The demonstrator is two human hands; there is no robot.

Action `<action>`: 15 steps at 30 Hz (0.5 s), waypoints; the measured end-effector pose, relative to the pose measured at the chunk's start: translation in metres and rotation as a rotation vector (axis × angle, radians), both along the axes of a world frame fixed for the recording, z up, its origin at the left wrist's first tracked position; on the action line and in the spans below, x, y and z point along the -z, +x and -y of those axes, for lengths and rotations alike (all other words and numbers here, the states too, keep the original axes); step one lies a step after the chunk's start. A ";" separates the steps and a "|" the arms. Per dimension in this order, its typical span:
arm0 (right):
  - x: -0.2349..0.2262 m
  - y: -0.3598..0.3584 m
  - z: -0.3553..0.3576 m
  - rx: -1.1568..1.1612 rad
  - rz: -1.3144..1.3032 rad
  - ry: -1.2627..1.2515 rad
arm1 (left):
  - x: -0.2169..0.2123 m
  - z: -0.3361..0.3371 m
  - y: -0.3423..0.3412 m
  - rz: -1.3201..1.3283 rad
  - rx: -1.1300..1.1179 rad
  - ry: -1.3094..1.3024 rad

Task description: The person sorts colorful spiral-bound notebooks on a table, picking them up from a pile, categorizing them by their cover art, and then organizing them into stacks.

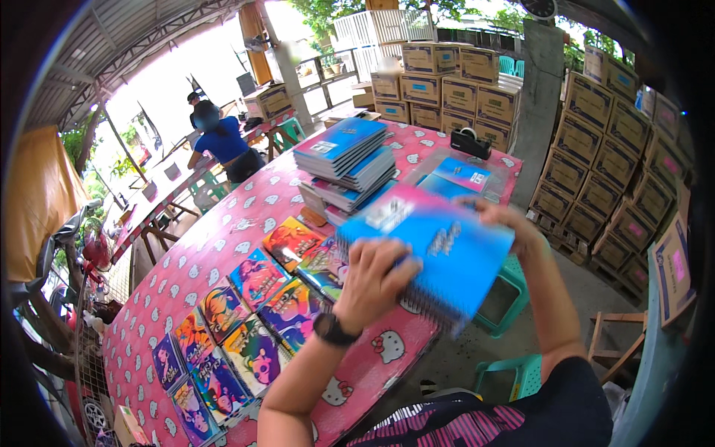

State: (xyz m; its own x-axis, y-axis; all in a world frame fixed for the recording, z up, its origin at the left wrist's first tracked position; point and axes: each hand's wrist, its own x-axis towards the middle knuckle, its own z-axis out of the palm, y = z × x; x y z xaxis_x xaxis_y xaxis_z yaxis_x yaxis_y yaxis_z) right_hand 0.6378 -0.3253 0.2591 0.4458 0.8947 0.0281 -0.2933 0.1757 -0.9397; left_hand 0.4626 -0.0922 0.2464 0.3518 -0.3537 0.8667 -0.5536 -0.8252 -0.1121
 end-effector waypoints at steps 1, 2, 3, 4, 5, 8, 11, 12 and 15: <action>-0.015 0.027 -0.001 0.021 0.075 -0.008 | -0.008 0.001 0.029 0.000 -0.021 -0.004; -0.030 0.053 0.001 0.049 0.154 -0.018 | -0.016 0.005 0.059 0.050 -0.006 -0.023; -0.039 0.080 0.002 0.034 0.190 -0.029 | -0.020 0.008 0.084 0.071 -0.006 -0.027; -0.042 0.107 0.001 0.022 0.225 -0.042 | -0.018 0.008 0.107 0.027 -0.031 -0.024; -0.033 0.130 -0.002 0.005 0.251 -0.056 | -0.010 0.006 0.127 -0.025 -0.062 -0.022; 0.011 0.187 -0.012 0.021 0.845 -0.505 | 0.023 0.000 0.150 -0.475 -0.037 -0.056; 0.022 0.171 -0.020 0.192 0.670 -0.515 | 0.035 -0.002 0.151 -0.463 -0.146 -0.115; 0.018 0.176 -0.020 0.146 0.750 -0.513 | 0.032 -0.005 0.150 -0.547 -0.146 -0.113; 0.032 0.199 -0.010 0.371 1.209 -0.622 | 0.037 0.006 0.149 -0.509 -0.191 -0.132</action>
